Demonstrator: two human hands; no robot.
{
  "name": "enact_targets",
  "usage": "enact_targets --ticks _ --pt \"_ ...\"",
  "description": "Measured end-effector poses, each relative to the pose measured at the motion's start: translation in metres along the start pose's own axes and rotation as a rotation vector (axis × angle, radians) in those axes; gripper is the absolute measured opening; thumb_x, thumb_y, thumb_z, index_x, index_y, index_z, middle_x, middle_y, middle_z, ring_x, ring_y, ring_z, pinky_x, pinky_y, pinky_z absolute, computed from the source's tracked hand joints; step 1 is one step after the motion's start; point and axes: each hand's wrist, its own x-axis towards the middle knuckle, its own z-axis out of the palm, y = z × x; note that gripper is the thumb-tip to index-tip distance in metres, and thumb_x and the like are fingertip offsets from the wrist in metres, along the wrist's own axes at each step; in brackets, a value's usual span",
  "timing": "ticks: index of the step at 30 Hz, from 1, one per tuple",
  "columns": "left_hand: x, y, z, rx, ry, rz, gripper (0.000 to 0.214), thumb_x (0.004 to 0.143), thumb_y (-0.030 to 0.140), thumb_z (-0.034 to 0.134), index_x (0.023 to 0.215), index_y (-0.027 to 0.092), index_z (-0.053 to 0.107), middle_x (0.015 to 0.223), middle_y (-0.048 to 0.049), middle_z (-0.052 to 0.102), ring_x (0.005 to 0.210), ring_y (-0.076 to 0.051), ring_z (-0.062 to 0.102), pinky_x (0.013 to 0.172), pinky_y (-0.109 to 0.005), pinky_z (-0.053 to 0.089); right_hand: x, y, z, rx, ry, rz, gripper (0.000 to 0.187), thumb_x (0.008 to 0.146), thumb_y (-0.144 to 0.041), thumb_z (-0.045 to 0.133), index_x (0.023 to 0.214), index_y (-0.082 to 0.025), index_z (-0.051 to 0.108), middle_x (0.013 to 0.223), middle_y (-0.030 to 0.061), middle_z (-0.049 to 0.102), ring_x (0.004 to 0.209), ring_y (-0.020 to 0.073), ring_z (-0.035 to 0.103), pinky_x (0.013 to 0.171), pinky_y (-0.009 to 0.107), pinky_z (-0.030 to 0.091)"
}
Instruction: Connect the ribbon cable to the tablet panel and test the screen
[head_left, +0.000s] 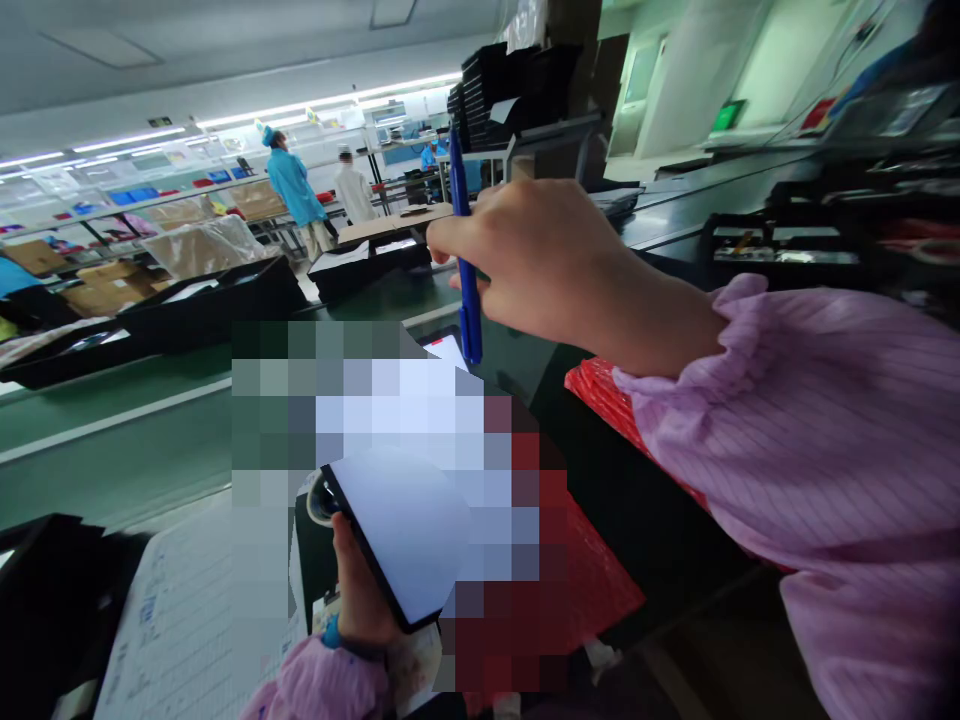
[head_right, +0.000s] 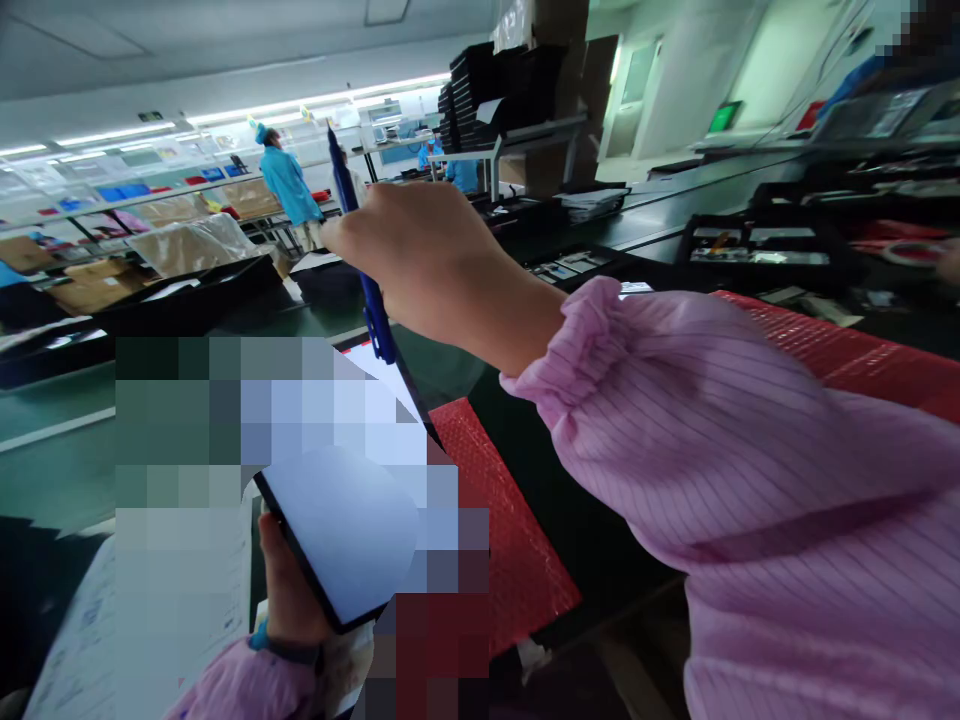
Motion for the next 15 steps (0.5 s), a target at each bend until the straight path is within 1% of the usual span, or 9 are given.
enact_targets --ticks 2,5,8,10,11,12,14,15 --pt "0.001 0.000 -0.004 0.013 -0.148 -0.020 0.049 0.088 0.065 0.049 0.101 0.026 0.076 0.094 -0.0030 0.078 0.076 -0.023 0.075 0.087 -0.036 0.057 -0.003 0.002 0.005 0.017 -0.022 -0.010 0.023 0.090 -0.014 0.056 0.109 -0.015 0.067 0.095 0.0031 0.069 0.094 0.0249 0.068 0.068 0.027 0.043" --pt "0.001 0.001 -0.003 0.004 -0.281 -0.064 0.046 0.088 0.061 0.053 0.108 0.027 0.075 0.102 -0.0012 0.077 0.091 -0.025 0.074 0.095 -0.037 0.054 -0.015 0.009 0.023 0.149 -0.048 0.044 0.016 0.081 -0.012 0.067 0.095 -0.017 0.073 0.077 0.0001 0.067 0.081 0.0221 0.068 0.063 0.025 0.040" --pt "0.001 0.003 0.001 -0.038 -0.361 -0.112 0.046 0.089 0.061 0.053 0.110 0.026 0.074 0.101 -0.0001 0.078 0.105 -0.026 0.070 0.103 -0.038 0.048 -0.038 0.014 0.047 0.476 -0.064 0.116 0.012 0.073 -0.011 0.077 0.081 -0.017 0.072 0.061 -0.0044 0.062 0.062 0.0146 0.063 0.056 0.023 0.039" --pt "0.001 0.005 0.001 -0.059 -0.403 -0.167 0.049 0.088 0.064 0.052 0.111 0.026 0.073 0.102 -0.0012 0.077 0.109 -0.028 0.068 0.106 -0.040 0.046 -0.057 0.008 0.061 0.733 -0.076 0.179 0.010 0.075 -0.012 0.077 0.080 -0.017 0.070 0.062 -0.0049 0.064 0.055 0.0118 0.060 0.055 0.023 0.042" --pt "0.001 0.005 0.001 -0.062 -0.416 -0.194 0.052 0.088 0.066 0.051 0.112 0.026 0.073 0.104 -0.0021 0.077 0.109 -0.028 0.068 0.106 -0.042 0.046 -0.066 0.002 0.068 0.848 -0.073 0.217 0.010 0.077 -0.012 0.076 0.081 -0.017 0.069 0.066 -0.0040 0.067 0.056 0.0118 0.062 0.055 0.022 0.044" --pt "0.002 0.005 0.000 -0.061 -0.419 -0.213 0.054 0.087 0.068 0.051 0.112 0.026 0.073 0.107 -0.0029 0.076 0.108 -0.029 0.068 0.105 -0.043 0.046 -0.075 -0.006 0.073 0.928 -0.053 0.224 0.009 0.079 -0.012 0.074 0.084 -0.018 0.069 0.074 -0.0025 0.070 0.065 0.0131 0.066 0.061 0.023 0.049" --pt "0.003 0.005 -0.002 -0.052 -0.403 -0.218 0.055 0.086 0.069 0.051 0.113 0.026 0.073 0.111 -0.0040 0.075 0.106 -0.030 0.069 0.103 -0.043 0.047 -0.088 -0.022 0.083 0.989 0.012 0.129 0.009 0.086 -0.014 0.067 0.092 -0.019 0.069 0.093 0.0022 0.073 0.090 0.0176 0.068 0.079 0.029 0.053" --pt "0.004 0.004 -0.003 -0.052 -0.391 -0.212 0.055 0.085 0.069 0.051 0.113 0.026 0.073 0.111 -0.0040 0.075 0.106 -0.030 0.069 0.103 -0.043 0.048 -0.092 -0.030 0.088 0.969 0.045 0.068 0.012 0.089 -0.014 0.064 0.099 -0.019 0.069 0.102 0.0050 0.072 0.105 0.0206 0.065 0.089 0.034 0.052"
